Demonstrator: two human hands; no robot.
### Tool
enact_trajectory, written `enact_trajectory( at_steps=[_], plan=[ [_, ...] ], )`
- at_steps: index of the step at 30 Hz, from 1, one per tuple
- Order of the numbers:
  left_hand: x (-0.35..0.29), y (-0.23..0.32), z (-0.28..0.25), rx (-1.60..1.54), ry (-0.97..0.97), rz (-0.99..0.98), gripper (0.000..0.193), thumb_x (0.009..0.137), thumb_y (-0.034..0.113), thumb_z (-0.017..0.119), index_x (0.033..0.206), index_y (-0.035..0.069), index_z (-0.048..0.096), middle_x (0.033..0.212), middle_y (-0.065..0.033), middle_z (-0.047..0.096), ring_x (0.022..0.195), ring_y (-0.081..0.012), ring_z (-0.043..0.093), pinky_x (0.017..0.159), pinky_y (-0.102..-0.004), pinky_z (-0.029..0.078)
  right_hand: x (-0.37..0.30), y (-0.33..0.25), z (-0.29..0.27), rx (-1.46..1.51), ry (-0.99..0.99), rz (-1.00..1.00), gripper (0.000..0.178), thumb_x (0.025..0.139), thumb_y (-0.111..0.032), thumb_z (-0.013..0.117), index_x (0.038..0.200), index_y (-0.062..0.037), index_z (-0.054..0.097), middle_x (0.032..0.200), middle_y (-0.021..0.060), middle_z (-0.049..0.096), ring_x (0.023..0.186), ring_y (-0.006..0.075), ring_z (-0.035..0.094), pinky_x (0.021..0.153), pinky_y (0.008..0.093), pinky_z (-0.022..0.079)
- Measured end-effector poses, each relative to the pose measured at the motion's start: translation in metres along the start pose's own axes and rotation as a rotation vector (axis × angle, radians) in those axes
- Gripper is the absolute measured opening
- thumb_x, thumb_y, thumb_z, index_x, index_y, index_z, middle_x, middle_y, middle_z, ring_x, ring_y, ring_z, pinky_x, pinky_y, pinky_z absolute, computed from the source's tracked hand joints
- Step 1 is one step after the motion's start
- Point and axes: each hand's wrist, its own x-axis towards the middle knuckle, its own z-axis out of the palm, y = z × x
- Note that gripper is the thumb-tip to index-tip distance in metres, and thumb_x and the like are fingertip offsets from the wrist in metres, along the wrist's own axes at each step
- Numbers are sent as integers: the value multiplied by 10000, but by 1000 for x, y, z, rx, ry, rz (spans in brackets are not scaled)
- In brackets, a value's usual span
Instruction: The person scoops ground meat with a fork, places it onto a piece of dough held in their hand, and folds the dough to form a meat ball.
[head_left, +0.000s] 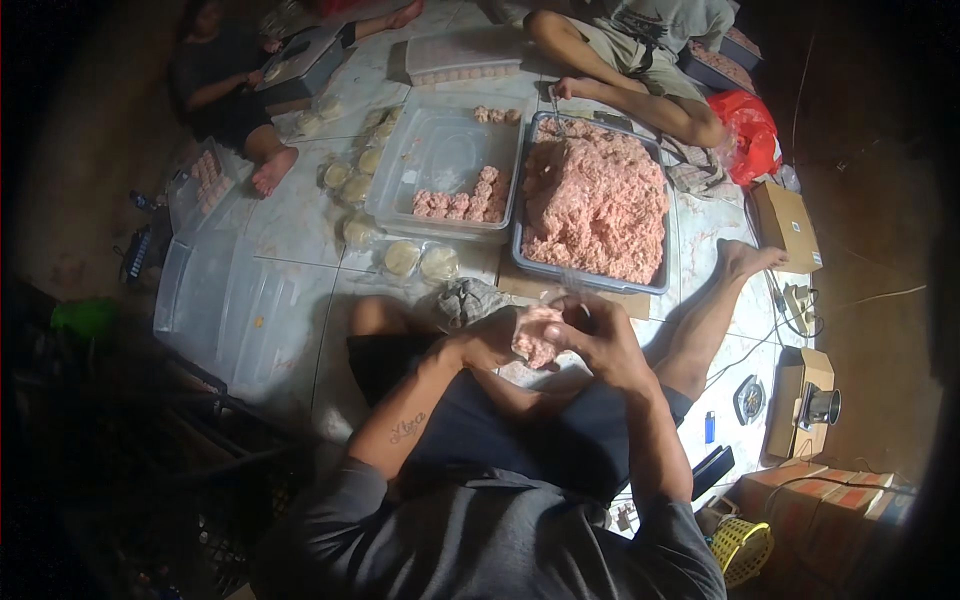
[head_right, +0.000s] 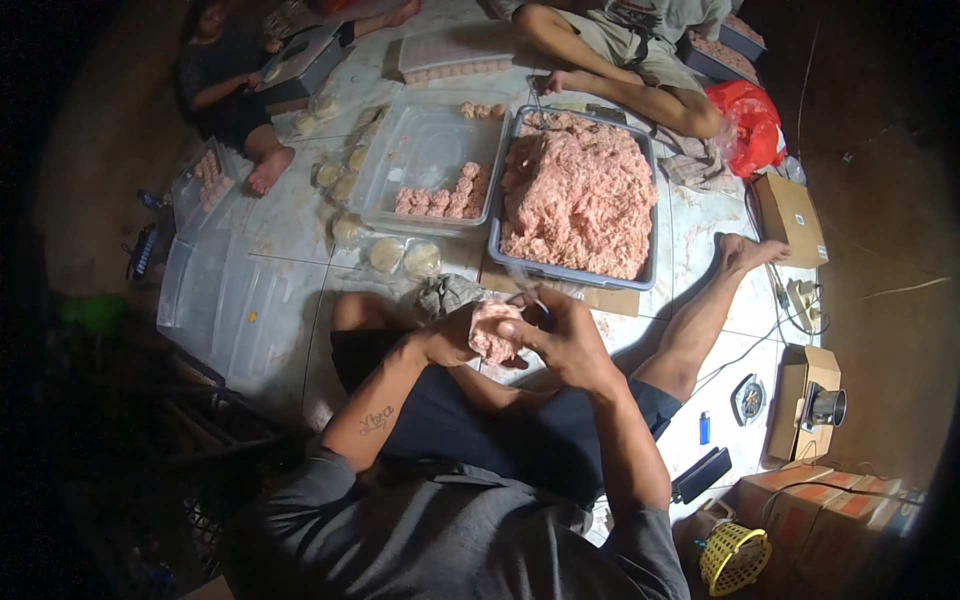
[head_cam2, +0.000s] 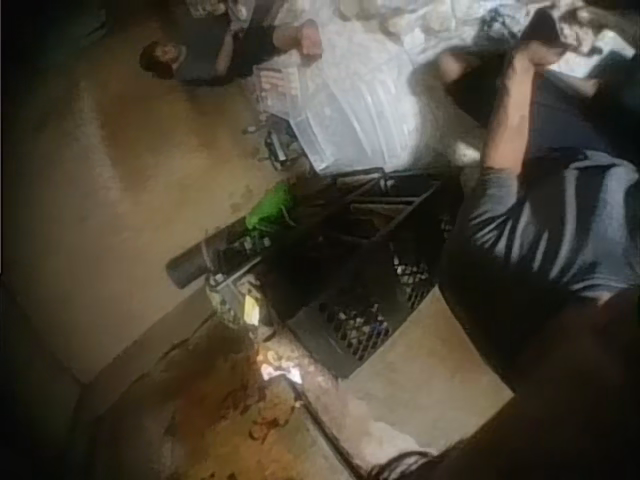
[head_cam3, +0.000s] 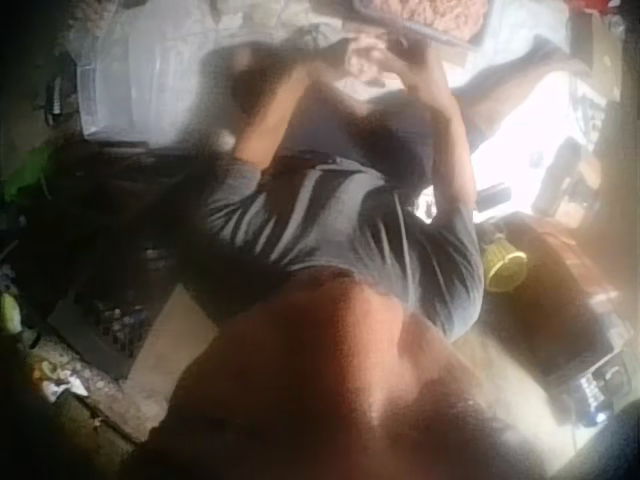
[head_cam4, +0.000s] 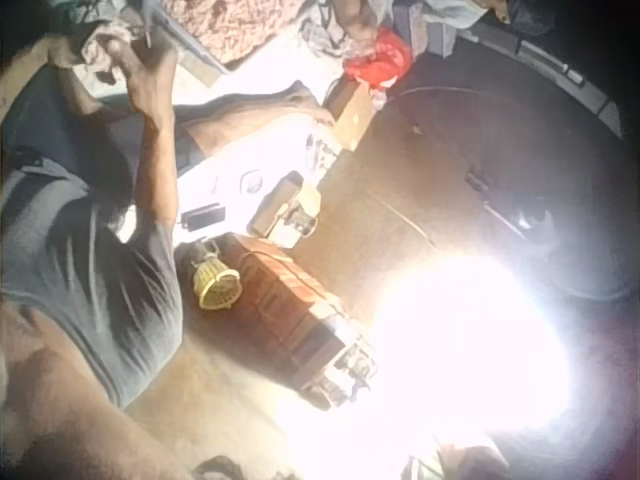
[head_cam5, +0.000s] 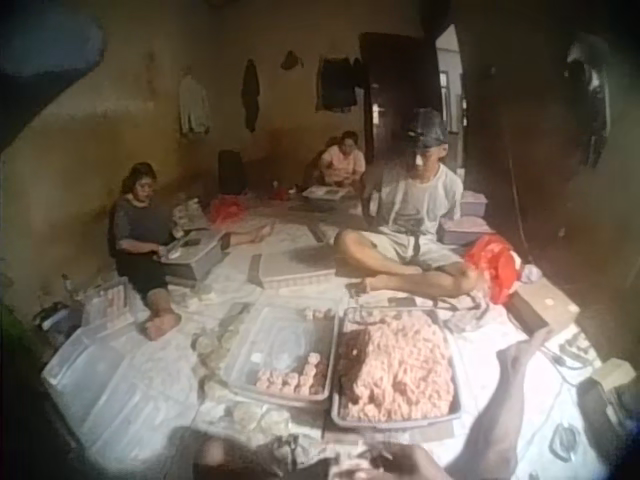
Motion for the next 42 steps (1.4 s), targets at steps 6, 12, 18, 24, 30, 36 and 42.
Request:
enact_trajectory(
  at_steps=[6,12,18,24,30,36,42],
  plan=[
    [8,-11,-5,432,600,418,248,762,70,740,994,40,656,964,-114,689,934,-289,665,825,-397,524,3,38,-6,-19,358,-125,268,1035,-205,571,1124,38,639,858,6,612,793,81,522,702,239,426],
    [22,6,8,126,642,97,344,697,93,855,943,44,621,872,-69,652,833,-187,634,755,-344,516,-32,101,31,555,307,173,148,998,-122,611,1073,-9,672,768,4,552,664,115,473,612,266,405],
    [26,-12,18,191,685,39,401,710,120,903,937,37,582,817,-18,630,774,-108,594,718,-304,517,-28,77,-6,-537,380,-197,156,956,4,536,1045,29,662,864,169,575,744,299,582,702,355,470],
    [21,-13,13,-16,605,47,366,723,136,892,963,32,636,898,-47,680,838,-149,653,760,-289,533,-45,106,8,386,231,167,229,1031,-157,576,1197,-57,697,865,-100,527,738,18,401,673,177,334],
    [23,4,14,282,741,-52,493,671,251,947,924,50,576,810,-24,617,750,-128,582,682,-301,494,-31,95,12,-431,391,-184,220,937,18,563,1132,21,665,890,204,605,806,350,595,734,350,470],
    [11,18,-5,218,621,-87,565,653,288,953,991,58,563,807,-29,599,729,-137,567,682,-309,502,-54,116,8,170,291,163,224,1031,-153,562,1135,0,688,779,-43,503,757,80,472,676,267,447],
    [13,4,7,95,502,73,513,660,225,953,1005,35,623,880,-12,655,805,-78,589,719,-259,507,-48,121,34,237,236,9,245,1023,-92,553,1216,27,647,857,-4,533,822,111,516,765,242,437]
  ],
)
